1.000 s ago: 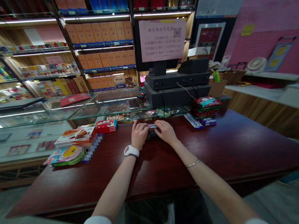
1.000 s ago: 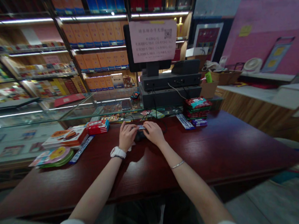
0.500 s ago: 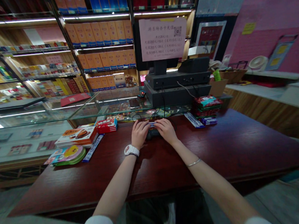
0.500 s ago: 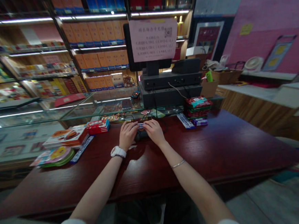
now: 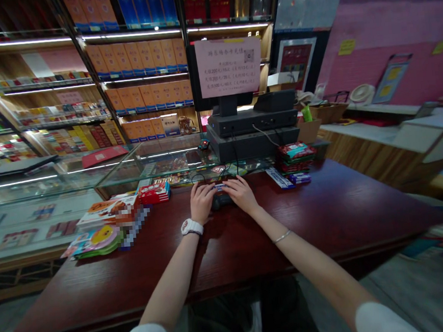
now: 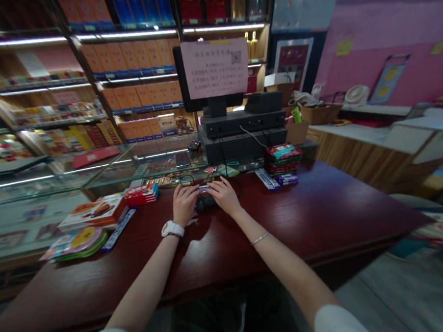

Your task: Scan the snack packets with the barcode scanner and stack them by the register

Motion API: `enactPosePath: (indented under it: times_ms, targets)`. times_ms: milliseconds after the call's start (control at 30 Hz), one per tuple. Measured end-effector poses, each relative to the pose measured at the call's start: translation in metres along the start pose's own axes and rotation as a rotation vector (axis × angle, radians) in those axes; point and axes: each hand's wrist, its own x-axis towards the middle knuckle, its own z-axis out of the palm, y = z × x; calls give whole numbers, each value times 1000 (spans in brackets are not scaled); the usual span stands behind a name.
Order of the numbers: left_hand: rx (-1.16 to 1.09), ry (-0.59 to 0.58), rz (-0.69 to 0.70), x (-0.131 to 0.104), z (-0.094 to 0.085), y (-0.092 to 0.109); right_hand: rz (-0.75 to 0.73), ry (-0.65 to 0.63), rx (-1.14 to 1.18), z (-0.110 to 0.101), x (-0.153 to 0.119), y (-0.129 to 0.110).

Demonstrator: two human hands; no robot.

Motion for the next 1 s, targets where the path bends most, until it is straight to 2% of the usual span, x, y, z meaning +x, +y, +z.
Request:
enactPosePath:
  times_ms: [200,367,533,767,867,1000]
  targets:
    - [-74,-53,37,14,5,20,-14,-106,-26,-36,-9,14]
    - [-161,-96,115,31,25,45,-17,-164,-56,-64,-30,37]
    - [-212,-140,166,55,49,76,29,-115,-136,-83,-55,62]
    - [-235,-126,84,78,85,128,283,8,-229,-97,-85,93]
    - [-270,-176,18,78,103,148,438,25,-276,-99,-95,108]
    - [-295,-291,-45,75,126,169,613,-37,-313,-101,-101,127]
